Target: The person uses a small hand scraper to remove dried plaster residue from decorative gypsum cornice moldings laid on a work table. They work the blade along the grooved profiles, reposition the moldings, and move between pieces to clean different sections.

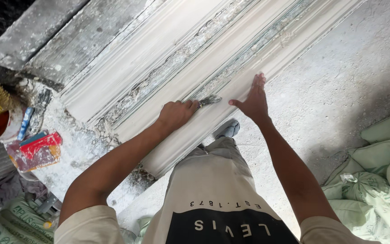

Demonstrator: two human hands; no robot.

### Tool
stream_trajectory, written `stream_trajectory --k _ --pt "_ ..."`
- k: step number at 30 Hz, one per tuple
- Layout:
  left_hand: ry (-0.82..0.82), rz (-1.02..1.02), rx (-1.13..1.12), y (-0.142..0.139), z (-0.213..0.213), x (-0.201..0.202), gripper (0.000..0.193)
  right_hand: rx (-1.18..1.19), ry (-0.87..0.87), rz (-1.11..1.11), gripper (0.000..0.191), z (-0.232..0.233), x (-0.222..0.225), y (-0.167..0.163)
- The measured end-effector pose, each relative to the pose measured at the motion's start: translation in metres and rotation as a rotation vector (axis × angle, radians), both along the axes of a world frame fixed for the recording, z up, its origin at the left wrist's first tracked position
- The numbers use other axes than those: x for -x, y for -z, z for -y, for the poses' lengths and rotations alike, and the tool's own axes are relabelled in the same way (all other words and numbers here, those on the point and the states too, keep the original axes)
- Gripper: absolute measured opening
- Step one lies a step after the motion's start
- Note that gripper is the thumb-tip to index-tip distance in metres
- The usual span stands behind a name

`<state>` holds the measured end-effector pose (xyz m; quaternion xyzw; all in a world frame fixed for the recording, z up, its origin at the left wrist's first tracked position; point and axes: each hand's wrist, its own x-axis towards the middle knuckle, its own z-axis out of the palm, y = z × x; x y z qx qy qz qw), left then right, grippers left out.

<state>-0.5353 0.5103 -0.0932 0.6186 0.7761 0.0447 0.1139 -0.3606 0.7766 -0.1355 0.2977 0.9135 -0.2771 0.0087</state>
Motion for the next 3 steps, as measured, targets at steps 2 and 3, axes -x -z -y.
stream_trajectory --k 2,3 --pt "0.0 -0.008 -0.045 0.01 -0.027 0.001 0.028 0.041 0.024 0.034 0.15 -0.001 0.001 0.002" --pt "0.002 -0.012 -0.072 0.017 -0.049 0.002 0.027 0.058 0.038 0.05 0.149 -0.003 0.002 0.002"
